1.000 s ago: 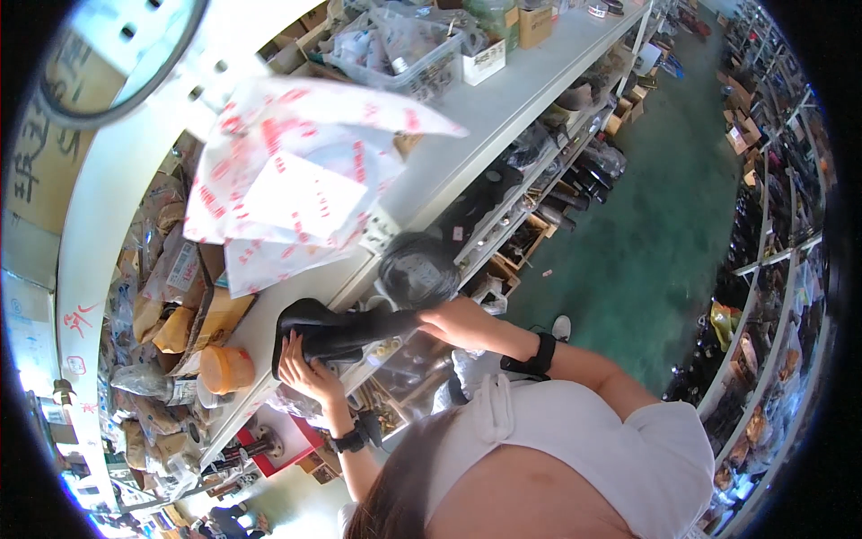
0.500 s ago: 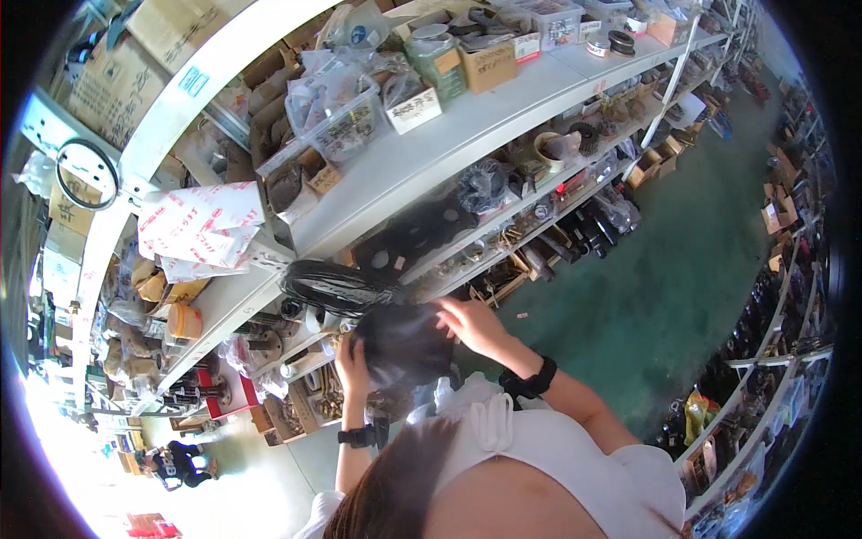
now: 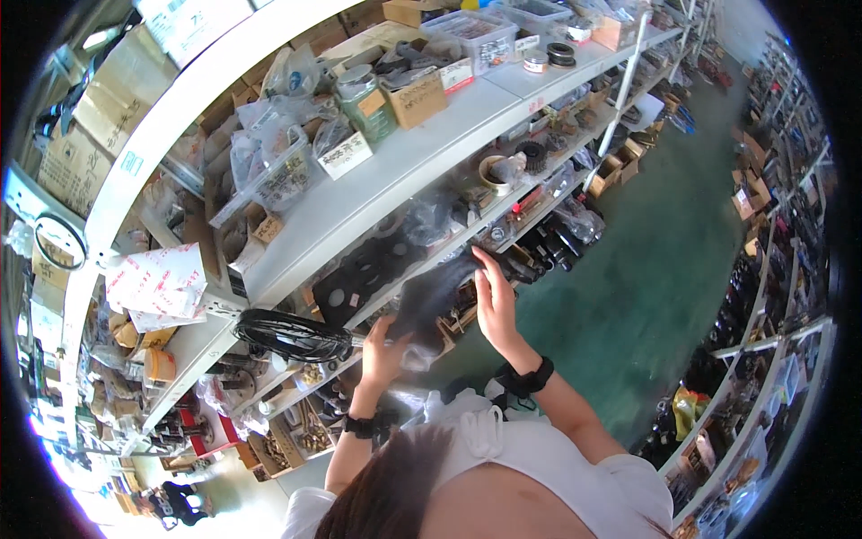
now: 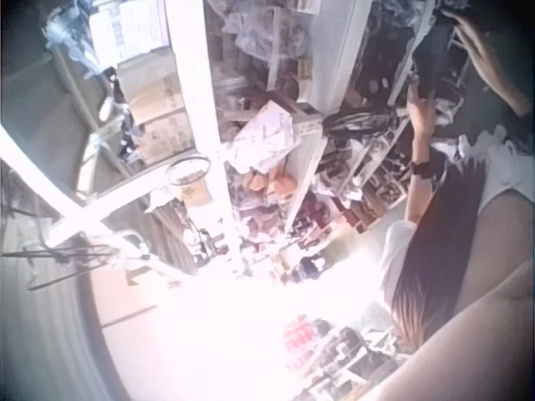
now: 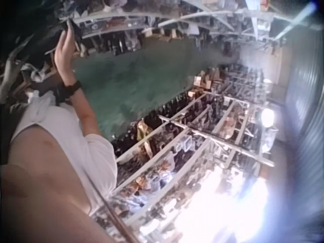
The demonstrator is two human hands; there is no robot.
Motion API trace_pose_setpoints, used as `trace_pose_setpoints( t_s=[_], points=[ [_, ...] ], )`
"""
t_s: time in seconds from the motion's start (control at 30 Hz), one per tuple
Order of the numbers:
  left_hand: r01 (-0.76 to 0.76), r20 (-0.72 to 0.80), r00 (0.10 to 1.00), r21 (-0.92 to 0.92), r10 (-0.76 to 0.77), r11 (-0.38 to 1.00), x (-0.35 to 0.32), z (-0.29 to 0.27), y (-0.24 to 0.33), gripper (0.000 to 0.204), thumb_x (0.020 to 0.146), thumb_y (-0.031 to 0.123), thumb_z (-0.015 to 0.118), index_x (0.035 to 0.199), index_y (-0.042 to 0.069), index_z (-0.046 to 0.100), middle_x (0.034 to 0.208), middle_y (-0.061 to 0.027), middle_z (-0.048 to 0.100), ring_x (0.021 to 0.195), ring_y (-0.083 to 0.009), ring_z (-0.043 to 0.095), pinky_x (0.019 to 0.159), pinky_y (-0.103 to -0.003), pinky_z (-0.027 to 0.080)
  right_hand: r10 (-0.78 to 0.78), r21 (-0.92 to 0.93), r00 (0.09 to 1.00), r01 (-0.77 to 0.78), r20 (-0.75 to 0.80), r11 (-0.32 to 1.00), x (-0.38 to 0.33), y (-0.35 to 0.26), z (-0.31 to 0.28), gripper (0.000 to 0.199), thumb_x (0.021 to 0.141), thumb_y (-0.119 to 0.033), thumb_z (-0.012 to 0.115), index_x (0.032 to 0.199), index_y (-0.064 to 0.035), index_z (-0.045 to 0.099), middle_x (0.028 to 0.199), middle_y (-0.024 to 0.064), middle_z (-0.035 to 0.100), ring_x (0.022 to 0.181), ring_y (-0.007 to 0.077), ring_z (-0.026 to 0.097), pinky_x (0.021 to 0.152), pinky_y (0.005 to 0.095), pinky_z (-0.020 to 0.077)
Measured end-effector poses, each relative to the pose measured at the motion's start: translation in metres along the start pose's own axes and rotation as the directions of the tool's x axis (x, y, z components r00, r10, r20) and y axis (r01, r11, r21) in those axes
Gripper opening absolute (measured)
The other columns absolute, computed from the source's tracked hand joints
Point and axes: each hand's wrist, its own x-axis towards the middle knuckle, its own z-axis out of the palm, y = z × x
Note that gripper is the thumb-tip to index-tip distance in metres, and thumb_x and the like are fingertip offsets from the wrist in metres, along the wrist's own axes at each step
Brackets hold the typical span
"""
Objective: The person wipes a dark plastic component with a black cloth, then removes a metal gear from a container and places it onto a shelf.
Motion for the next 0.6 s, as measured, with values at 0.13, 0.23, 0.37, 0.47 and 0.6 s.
trace_pose_setpoints(
  t_s=[0.13, 0.23, 0.37, 0.47, 0.6],
  points=[
    [0.036, -0.053, 0.998, -0.154, -0.045, 0.987, 0.008, -0.002, 0.015, 0.032, 0.072, 0.007, 0.066, 0.1, -0.001, 0.053, 0.085, -0.0162, 0.06, 0.077, -0.0248, 0.059, 0.07, -0.031, 0.046, -0.196, 0.007, 0.979, 0.196, 0.064, 0.981, 0.034, -0.017, 0.026, 0.041, 0.087, -0.015, 0.049, 0.124, -0.0009, 0.039, 0.12, 0.0171, 0.048, 0.109, 0.0307, 0.048, 0.095, 0.0375, 0.0339],
    [-0.071, -0.158, 0.986, -0.172, 0.043, 0.982, 0.02, -0.001, 0.013, 0.03, 0.072, 0.01, 0.067, 0.096, 0.0, 0.053, 0.08, -0.015, 0.059, 0.071, -0.0233, 0.059, 0.065, -0.031, 0.046, -0.297, -0.134, 0.926, 0.333, 0.235, 0.933, 0.068, -0.026, 0.05, 0.052, 0.084, -0.016, 0.052, 0.129, -0.0006, 0.032, 0.123, 0.0198, 0.044, 0.112, 0.0331, 0.043, 0.099, 0.0379, 0.0295],
    [-0.133, -0.352, 0.935, -0.215, 0.05, 0.967, 0.035, -0.016, -0.003, 0.026, 0.074, 0.011, 0.066, 0.094, 0.001, 0.053, 0.076, -0.0128, 0.059, 0.064, -0.0221, 0.058, 0.06, -0.031, 0.046, -0.347, -0.198, 0.822, 0.472, 0.452, 0.859, 0.106, -0.048, 0.114, 0.056, 0.083, -0.025, 0.054, 0.13, -0.0043, 0.032, 0.105, 0.0193, 0.053, 0.095, 0.0341, 0.051, 0.088, 0.0425, 0.0373],
    [-0.071, -0.47, 0.882, -0.229, -0.047, 0.971, 0.04, -0.028, -0.021, 0.022, 0.076, 0.007, 0.063, 0.092, -0.001, 0.051, 0.069, -0.0117, 0.055, 0.06, -0.0177, 0.051, 0.059, -0.027, 0.043, -0.248, -0.331, 0.758, 0.521, 0.603, 0.787, 0.113, -0.043, 0.169, 0.052, 0.079, -0.028, 0.058, 0.121, -0.0024, 0.041, 0.097, 0.0184, 0.055, 0.089, 0.0336, 0.053, 0.082, 0.0398, 0.0413],
    [-0.034, -0.447, 0.892, 0.069, 0.062, 0.997, 0.024, -0.036, -0.051, 0.023, 0.074, 0.007, 0.063, 0.092, -0.001, 0.051, 0.074, -0.0168, 0.056, 0.066, -0.032, 0.056, 0.062, -0.033, 0.045, -0.378, -0.036, 0.589, 0.57, 0.714, 0.821, 0.113, -0.05, 0.199, 0.049, 0.075, -0.028, 0.06, 0.116, -0.0056, 0.045, 0.096, 0.016, 0.057, 0.089, 0.0313, 0.054, 0.078, 0.0378, 0.0438]
  ],
)
